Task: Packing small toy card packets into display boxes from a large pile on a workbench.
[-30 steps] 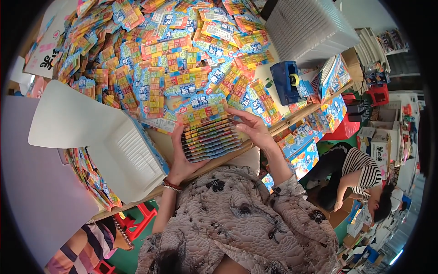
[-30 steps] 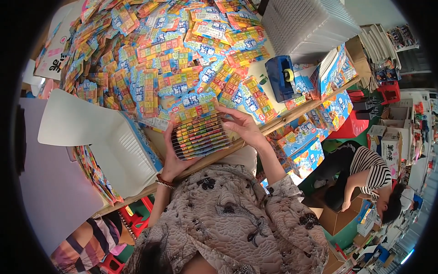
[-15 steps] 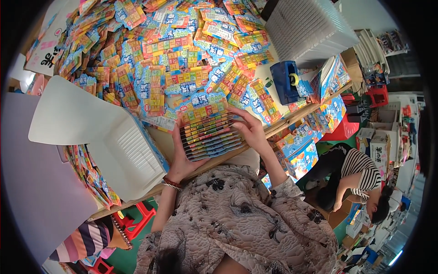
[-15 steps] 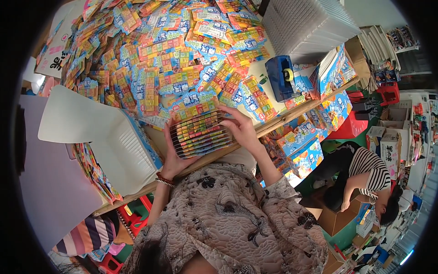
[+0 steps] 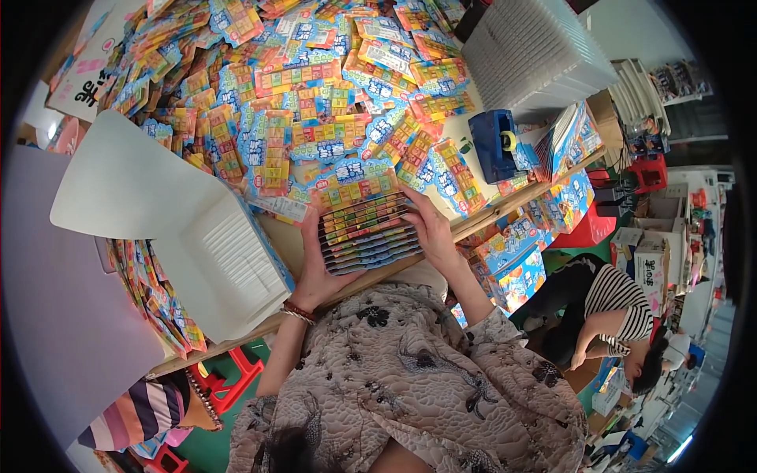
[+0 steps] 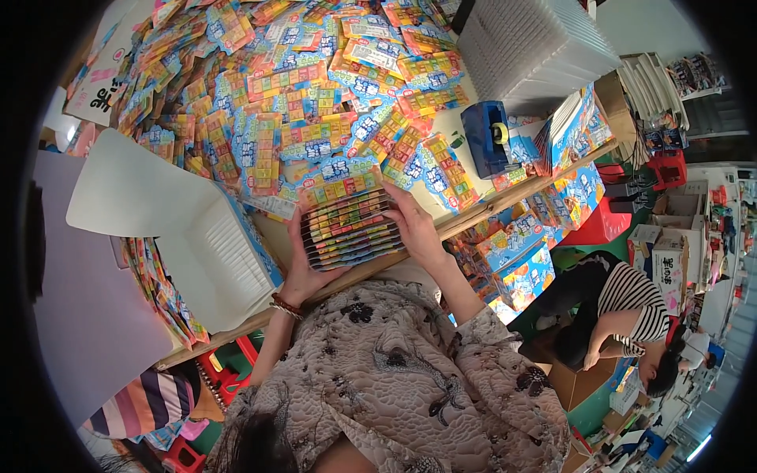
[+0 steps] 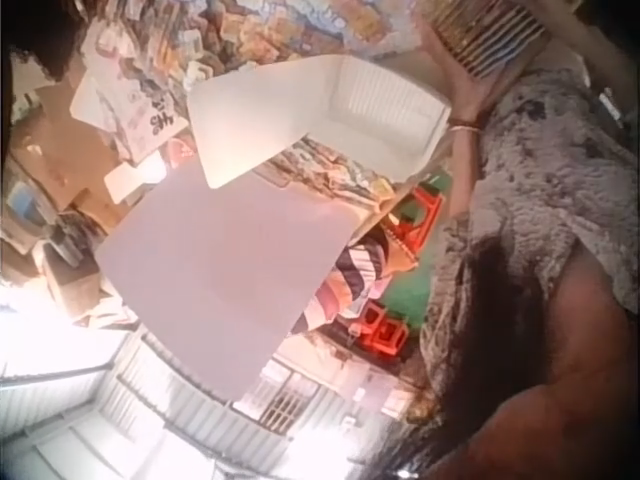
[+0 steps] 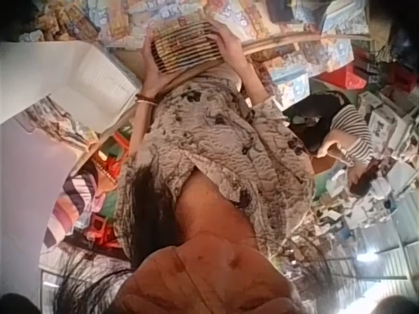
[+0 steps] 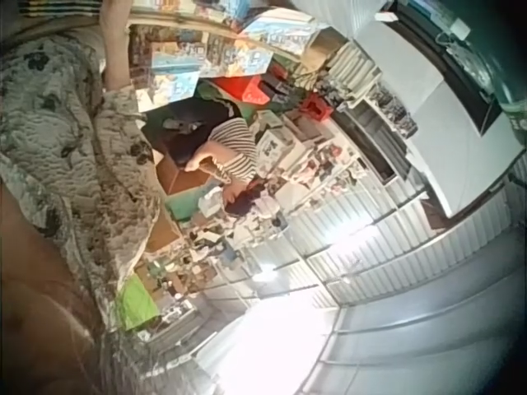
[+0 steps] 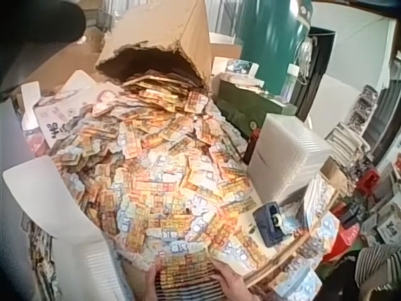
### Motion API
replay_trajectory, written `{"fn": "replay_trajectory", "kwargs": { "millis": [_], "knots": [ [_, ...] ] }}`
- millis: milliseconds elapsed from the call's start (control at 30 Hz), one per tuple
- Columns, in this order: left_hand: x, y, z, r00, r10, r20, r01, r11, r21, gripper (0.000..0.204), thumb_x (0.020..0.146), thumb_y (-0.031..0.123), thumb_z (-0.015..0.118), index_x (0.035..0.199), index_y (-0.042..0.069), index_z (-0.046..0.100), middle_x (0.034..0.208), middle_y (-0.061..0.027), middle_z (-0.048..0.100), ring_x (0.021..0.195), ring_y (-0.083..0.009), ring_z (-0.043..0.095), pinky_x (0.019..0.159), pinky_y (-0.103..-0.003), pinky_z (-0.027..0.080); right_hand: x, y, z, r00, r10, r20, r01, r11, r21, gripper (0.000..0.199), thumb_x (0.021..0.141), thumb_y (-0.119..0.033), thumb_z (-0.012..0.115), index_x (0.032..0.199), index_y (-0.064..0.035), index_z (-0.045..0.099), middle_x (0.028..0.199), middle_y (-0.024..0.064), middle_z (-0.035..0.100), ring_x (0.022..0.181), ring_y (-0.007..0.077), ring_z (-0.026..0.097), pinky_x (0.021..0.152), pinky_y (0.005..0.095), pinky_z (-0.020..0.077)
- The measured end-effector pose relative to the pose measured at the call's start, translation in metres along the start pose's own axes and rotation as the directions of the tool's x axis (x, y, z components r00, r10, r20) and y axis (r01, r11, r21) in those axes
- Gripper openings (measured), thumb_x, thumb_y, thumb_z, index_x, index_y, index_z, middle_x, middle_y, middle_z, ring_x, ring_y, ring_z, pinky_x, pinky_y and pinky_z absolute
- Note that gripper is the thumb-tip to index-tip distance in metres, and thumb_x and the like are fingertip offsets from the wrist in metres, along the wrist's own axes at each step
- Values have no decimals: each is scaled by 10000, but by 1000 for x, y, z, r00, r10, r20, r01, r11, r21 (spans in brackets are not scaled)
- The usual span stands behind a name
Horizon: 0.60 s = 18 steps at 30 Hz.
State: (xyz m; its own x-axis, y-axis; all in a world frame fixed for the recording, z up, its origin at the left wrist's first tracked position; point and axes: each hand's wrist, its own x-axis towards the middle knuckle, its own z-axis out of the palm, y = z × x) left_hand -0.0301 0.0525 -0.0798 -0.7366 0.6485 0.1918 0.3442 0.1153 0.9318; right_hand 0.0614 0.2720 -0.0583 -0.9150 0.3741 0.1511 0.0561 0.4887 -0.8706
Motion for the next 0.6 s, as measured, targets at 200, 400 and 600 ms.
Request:
{"fn": "replay_trajectory", "kwargs": {
  "millis": [200,400,600],
  "knots": [
    [4,10,-3,988,127,-91,-106,974,198,1039,542,260,908,1364,7,323,1355,-206,359,1260,-375,364,1088,-460,302,3,-3,-2,993,75,96,-85,990,111,464,901,82,487,1346,-49,469,1272,139,566,1143,229,595,950,321,479],
    [-13,20,6,993,63,-99,-47,987,156,891,550,191,863,1281,20,384,1248,-187,376,1188,-361,394,1044,-424,350,0,13,-11,988,42,145,-83,953,290,471,874,116,451,1336,27,453,1371,138,495,1277,237,476,1091,361,358],
    [-29,84,-23,990,74,-118,-60,991,120,893,536,183,872,1282,71,396,1239,-191,372,1178,-367,389,1009,-435,369,4,-31,-14,977,58,206,-162,832,531,479,868,78,474,1344,32,441,1367,183,492,1228,237,514,981,350,467]
  ]
}}
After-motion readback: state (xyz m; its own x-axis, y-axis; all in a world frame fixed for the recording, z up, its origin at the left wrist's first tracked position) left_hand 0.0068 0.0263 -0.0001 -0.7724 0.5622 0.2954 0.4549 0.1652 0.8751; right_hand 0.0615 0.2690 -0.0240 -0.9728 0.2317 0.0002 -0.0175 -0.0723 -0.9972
